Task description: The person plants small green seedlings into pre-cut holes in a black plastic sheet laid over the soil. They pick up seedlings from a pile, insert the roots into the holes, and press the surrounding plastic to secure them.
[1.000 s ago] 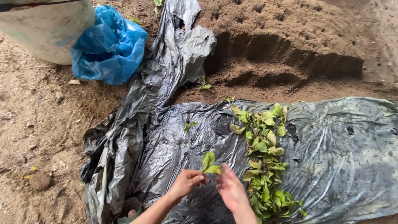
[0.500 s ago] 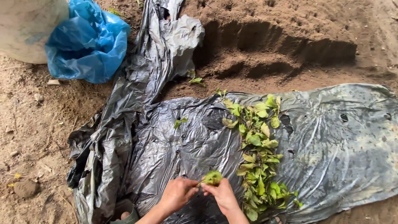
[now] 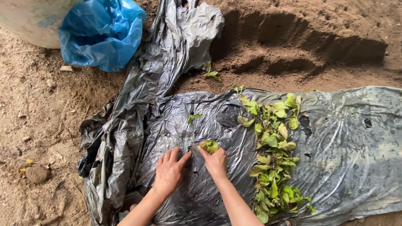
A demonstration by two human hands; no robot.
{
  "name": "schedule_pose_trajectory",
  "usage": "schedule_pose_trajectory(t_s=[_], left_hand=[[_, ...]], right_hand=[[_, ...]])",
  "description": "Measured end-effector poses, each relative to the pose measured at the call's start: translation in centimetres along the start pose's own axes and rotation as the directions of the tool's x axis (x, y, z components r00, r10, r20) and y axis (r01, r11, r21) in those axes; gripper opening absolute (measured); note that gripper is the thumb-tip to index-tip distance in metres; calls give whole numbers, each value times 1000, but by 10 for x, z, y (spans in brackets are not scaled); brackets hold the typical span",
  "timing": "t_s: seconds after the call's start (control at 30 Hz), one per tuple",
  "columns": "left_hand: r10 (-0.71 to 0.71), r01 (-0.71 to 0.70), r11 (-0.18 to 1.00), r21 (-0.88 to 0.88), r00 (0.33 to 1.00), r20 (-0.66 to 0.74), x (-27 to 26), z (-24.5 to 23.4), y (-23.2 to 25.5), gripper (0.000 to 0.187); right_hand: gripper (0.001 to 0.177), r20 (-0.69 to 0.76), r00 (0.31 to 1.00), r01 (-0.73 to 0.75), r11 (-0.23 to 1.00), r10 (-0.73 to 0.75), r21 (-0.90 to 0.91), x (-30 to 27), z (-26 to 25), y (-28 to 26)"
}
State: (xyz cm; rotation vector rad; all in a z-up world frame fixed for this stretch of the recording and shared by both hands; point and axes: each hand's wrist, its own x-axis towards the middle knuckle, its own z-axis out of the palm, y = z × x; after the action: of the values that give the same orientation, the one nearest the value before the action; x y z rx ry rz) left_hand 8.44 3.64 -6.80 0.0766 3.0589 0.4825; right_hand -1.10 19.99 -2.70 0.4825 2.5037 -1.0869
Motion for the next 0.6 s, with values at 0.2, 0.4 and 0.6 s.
schedule_pose_trajectory(t_s=[0.2,0.4,0.6], left_hand=[[-8,9,1000,-21,999,45,2,-1,1,61],[11,-11,1000,-6,998,59,2,-7,0,62],[24,-24,1000,7,1000,-15,0,-4,0,58]], right_hand=[[33,15,970,244,964,-243,-102,10,19,1],[36,-20,866,477,839,-499,-263,14,39,17],[12,-13,765,619,741,-644,-259,8,42,10]])
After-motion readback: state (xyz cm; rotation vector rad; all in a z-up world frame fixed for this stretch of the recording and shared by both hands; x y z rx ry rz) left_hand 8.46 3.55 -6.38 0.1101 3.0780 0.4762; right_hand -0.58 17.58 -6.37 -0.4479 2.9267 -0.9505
